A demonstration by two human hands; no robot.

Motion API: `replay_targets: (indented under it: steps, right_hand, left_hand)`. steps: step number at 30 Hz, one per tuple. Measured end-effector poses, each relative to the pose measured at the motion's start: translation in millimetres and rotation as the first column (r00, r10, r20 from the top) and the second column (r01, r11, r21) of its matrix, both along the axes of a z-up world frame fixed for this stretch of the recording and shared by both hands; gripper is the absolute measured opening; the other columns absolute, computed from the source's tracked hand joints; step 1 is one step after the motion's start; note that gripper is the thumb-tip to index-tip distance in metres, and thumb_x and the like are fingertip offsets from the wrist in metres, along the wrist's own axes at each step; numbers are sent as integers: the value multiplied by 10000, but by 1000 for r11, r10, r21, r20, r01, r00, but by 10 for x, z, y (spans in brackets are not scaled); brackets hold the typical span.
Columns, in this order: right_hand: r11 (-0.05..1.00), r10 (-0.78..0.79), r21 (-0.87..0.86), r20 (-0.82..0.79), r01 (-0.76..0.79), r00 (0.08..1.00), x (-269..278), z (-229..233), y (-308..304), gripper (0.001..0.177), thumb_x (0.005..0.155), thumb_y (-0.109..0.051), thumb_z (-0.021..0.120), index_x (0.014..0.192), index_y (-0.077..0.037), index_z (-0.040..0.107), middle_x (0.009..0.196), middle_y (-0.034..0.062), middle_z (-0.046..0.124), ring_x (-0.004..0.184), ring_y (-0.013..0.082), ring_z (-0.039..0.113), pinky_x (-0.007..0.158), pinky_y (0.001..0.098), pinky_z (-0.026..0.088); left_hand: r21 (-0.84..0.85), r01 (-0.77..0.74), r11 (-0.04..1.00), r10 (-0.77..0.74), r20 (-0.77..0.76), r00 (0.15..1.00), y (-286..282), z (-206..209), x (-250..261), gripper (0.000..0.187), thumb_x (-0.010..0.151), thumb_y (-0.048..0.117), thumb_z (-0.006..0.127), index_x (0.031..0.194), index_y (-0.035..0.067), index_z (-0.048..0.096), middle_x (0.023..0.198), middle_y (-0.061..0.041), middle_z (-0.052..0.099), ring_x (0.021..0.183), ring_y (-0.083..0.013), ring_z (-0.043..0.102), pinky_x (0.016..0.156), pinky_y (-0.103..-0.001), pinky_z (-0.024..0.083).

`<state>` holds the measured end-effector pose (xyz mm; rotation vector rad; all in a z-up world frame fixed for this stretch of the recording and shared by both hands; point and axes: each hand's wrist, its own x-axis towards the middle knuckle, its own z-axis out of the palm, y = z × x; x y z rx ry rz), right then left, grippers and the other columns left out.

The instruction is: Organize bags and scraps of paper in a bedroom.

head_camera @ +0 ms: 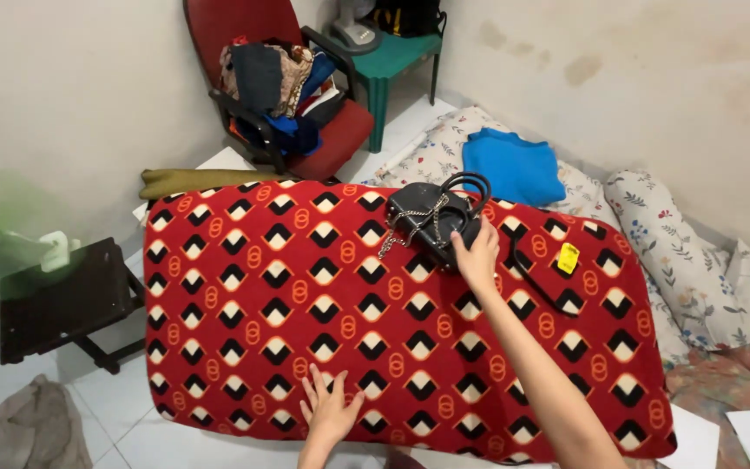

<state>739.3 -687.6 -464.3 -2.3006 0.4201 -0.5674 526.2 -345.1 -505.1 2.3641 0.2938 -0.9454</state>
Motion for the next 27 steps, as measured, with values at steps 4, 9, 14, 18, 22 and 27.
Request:
replay_targets:
  steps: [4, 9, 14, 18, 22, 27]
  right_hand:
    - [1000, -22, -2, -124, 22, 992, 249, -111, -179, 689, 926, -353, 759, 1484, -101, 443, 1448, 259, 421, 1295, 481, 447, 1098, 524, 397]
    - [988, 135, 69, 82, -141, 987, -65, -57, -4, 558, 794, -58, 705, 1308, -37, 489, 1353, 229, 505, 1268, 429, 512, 1091, 454, 424]
    - [945, 315, 52, 102, -322, 943, -528, -94, 128, 488, 785, 62, 633, 1247, -49, 523, 1508, 242, 419, 1401, 450, 428, 1155, 465, 384]
    - [880, 457, 133, 25, -456, 889, -871, -111, 223, 399, 734, 133, 601, 1072, -68, 532, 1640, 225, 309, 1472, 455, 363, 1108, 451, 429]
    - [858, 510, 102, -47, -504, 859, -1238, -266, 264, 345, 713, 139, 603, 976, -74, 541, 1668, 177, 309, 1426, 409, 449, 1088, 436, 464]
    - [747, 627, 360, -102, -559, 772, -1561, -159, 257, 412, 715, 172, 539, 1021, -97, 609, 1687, 122, 244, 1470, 306, 436, 880, 386, 546]
  left_hand:
    - [-30, -59, 998, 62, 119, 991, -216, -339, -41, 721, 890, 569, 665, 1527, 343, 415, 1716, -139, -126, 1585, -396, -105, 1219, -663, 94]
    - [-54, -42, 998, 49, 140, 989, -391, -677, -49, 694, 884, 618, 634, 1502, 348, 469, 1707, -192, 64, 1561, -427, 161, 1204, -569, 295]
    - [-430, -195, 881, 253, 81, 964, -677, -612, 112, 740, 917, 624, 601, 1527, 227, 466, 1650, -190, 245, 1522, -372, 302, 1215, -468, 325]
    - [-726, -473, 498, 448, -252, 858, -872, -248, 333, 841, 903, 633, 534, 1586, 192, 317, 1634, -74, 377, 1504, -249, 361, 1192, -456, 312]
    - [-796, -517, 315, 513, -316, 798, -1051, -253, 480, 870, 911, 651, 540, 1604, 184, 299, 1612, -81, 418, 1476, -279, 423, 1186, -439, 332]
    - [-701, -680, 215, 560, -482, 674, -1264, -270, 655, 807, 895, 562, 563, 1577, 202, 322, 1528, -31, 483, 1275, -256, 506, 1056, -448, 391]
